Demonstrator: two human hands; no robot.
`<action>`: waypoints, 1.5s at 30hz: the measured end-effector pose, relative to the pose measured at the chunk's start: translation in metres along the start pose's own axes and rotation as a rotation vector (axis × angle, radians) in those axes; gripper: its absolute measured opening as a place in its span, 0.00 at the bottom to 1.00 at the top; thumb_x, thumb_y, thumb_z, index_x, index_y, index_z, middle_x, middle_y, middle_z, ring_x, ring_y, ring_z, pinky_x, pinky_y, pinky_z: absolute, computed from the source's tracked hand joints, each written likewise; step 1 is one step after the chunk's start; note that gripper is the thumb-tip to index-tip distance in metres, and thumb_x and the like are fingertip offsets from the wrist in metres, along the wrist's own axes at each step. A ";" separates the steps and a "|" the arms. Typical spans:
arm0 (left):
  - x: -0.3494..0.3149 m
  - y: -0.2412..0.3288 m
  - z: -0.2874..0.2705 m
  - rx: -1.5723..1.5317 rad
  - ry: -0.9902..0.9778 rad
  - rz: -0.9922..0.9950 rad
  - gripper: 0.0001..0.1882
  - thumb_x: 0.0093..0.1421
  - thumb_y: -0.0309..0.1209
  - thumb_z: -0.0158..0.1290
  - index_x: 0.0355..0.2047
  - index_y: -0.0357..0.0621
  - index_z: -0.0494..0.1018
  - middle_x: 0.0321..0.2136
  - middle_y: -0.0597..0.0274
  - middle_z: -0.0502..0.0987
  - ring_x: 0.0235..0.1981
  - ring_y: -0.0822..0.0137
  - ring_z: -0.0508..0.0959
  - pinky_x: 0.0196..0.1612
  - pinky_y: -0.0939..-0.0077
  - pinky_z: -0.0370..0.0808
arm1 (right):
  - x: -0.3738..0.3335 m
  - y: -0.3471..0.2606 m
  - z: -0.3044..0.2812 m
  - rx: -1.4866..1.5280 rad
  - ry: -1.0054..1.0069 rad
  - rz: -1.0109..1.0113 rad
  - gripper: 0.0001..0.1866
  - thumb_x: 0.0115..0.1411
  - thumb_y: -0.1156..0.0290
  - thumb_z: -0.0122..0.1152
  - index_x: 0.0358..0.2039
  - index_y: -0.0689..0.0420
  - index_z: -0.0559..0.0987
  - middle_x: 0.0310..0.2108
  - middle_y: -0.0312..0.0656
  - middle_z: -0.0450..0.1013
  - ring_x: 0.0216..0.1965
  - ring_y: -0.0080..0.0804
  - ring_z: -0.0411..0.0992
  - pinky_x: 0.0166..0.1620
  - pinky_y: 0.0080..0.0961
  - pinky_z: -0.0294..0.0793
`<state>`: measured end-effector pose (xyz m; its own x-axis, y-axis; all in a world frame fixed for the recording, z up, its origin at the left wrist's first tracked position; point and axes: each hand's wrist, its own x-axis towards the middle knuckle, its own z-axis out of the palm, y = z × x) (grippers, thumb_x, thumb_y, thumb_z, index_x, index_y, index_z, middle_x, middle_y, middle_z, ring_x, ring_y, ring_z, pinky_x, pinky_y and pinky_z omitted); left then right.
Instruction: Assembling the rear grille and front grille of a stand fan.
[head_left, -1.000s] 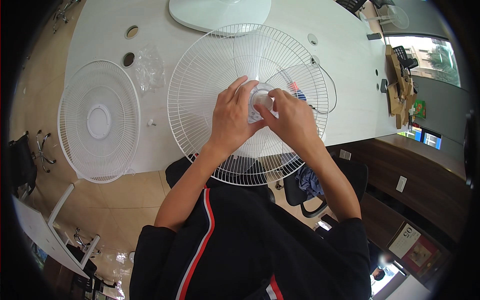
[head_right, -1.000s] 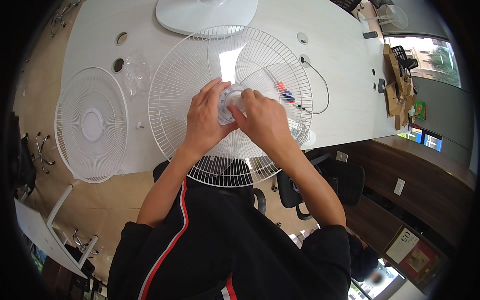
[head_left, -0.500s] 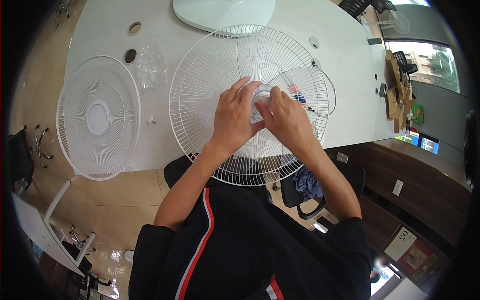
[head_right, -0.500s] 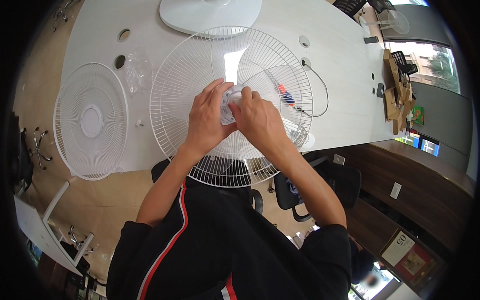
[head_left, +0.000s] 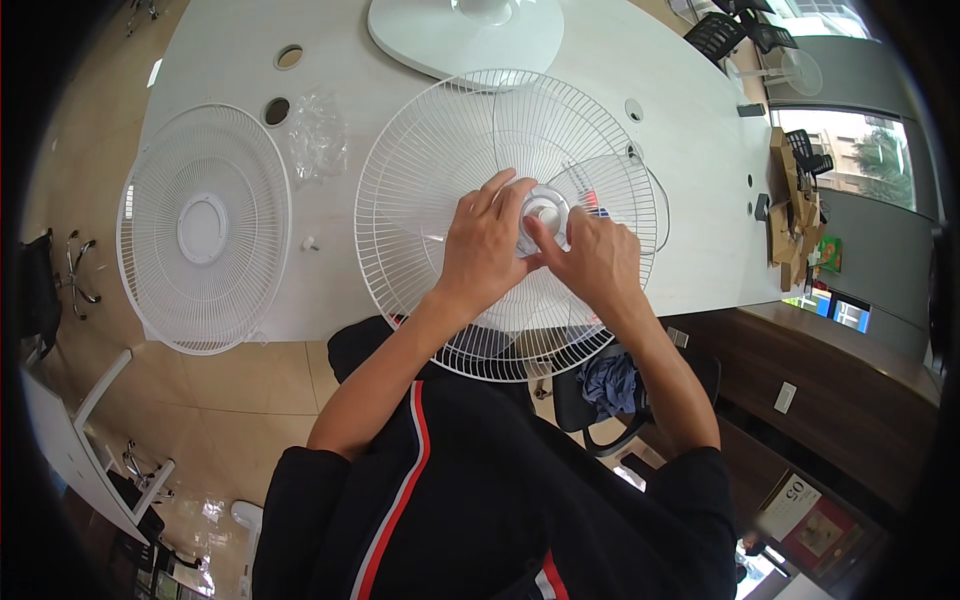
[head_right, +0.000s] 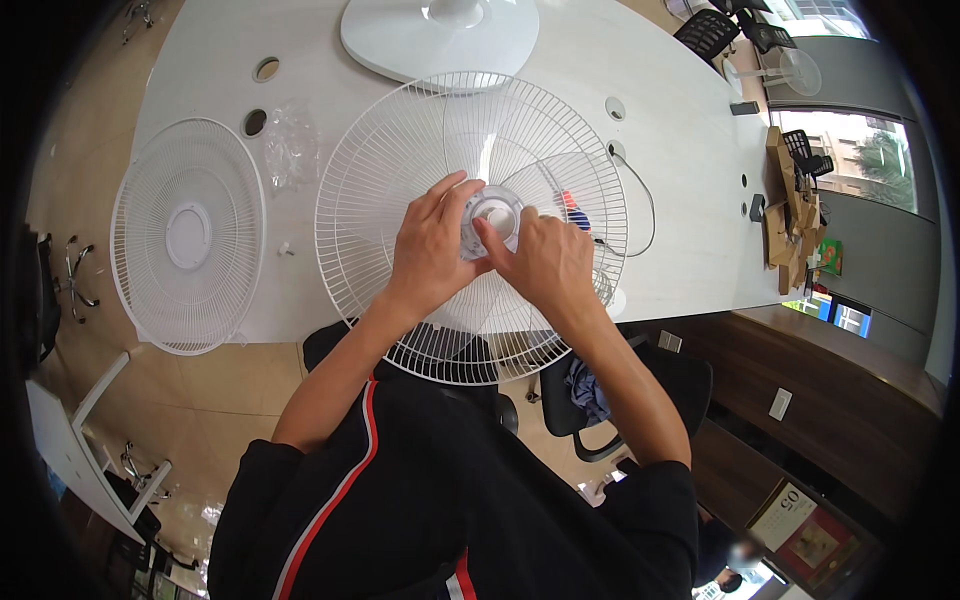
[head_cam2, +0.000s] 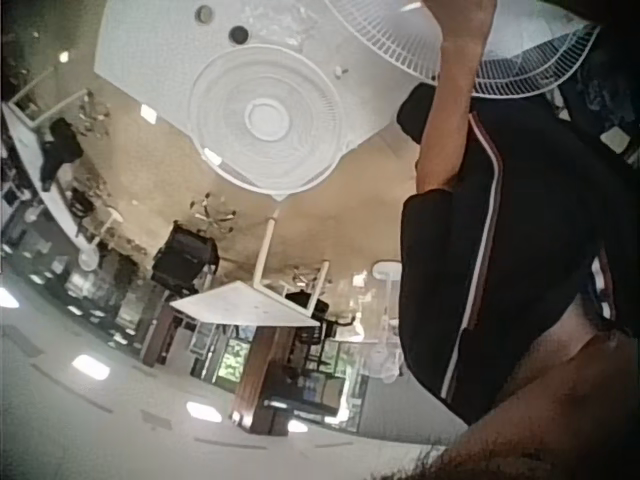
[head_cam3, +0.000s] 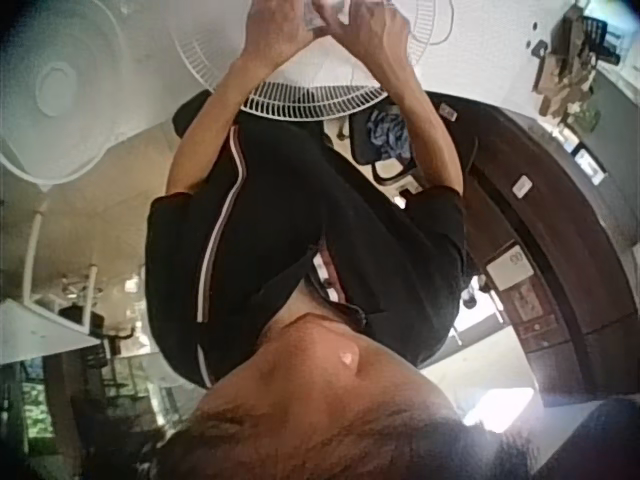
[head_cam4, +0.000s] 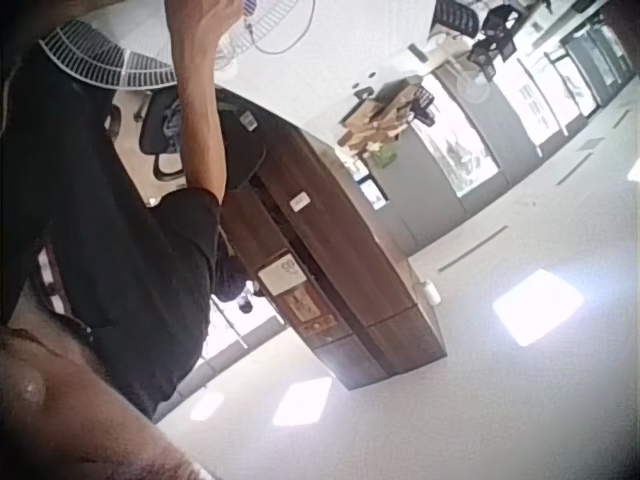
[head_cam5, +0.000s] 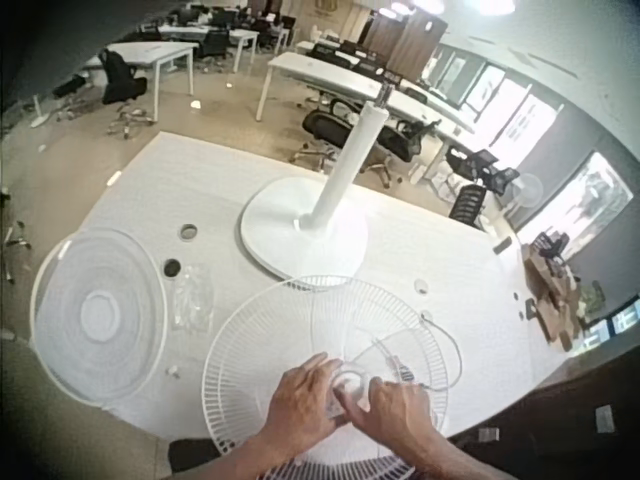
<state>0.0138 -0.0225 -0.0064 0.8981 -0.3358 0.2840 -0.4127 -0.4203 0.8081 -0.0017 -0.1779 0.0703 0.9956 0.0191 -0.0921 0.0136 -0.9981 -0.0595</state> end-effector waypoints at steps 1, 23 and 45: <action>0.000 0.001 -0.001 -0.004 0.002 0.003 0.49 0.42 0.40 0.79 0.64 0.45 0.68 0.64 0.51 0.72 0.64 0.52 0.74 0.66 0.55 0.70 | -0.001 0.001 0.000 -0.030 -0.077 0.073 0.31 0.64 0.43 0.67 0.21 0.60 0.77 0.13 0.47 0.74 0.14 0.44 0.76 0.21 0.37 0.74; -0.002 -0.002 -0.009 -0.039 -0.095 -0.020 0.51 0.42 0.46 0.79 0.65 0.47 0.67 0.65 0.54 0.71 0.66 0.54 0.71 0.68 0.57 0.69 | 0.068 0.058 0.029 0.012 0.183 -1.011 0.27 0.57 0.48 0.73 0.16 0.54 0.74 0.13 0.35 0.67 0.16 0.30 0.68 0.25 0.29 0.71; 0.006 0.003 0.005 0.014 0.048 -0.057 0.49 0.41 0.38 0.80 0.62 0.41 0.66 0.60 0.47 0.75 0.62 0.52 0.75 0.62 0.56 0.72 | 0.029 -0.002 0.027 -0.082 0.112 0.001 0.29 0.65 0.51 0.60 0.12 0.57 0.76 0.12 0.48 0.74 0.13 0.41 0.75 0.18 0.36 0.72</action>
<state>0.0171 -0.0300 -0.0047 0.9264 -0.2706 0.2618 -0.3620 -0.4492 0.8168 0.0241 -0.1737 0.0406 0.9997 0.0164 0.0195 0.0160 -0.9996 0.0225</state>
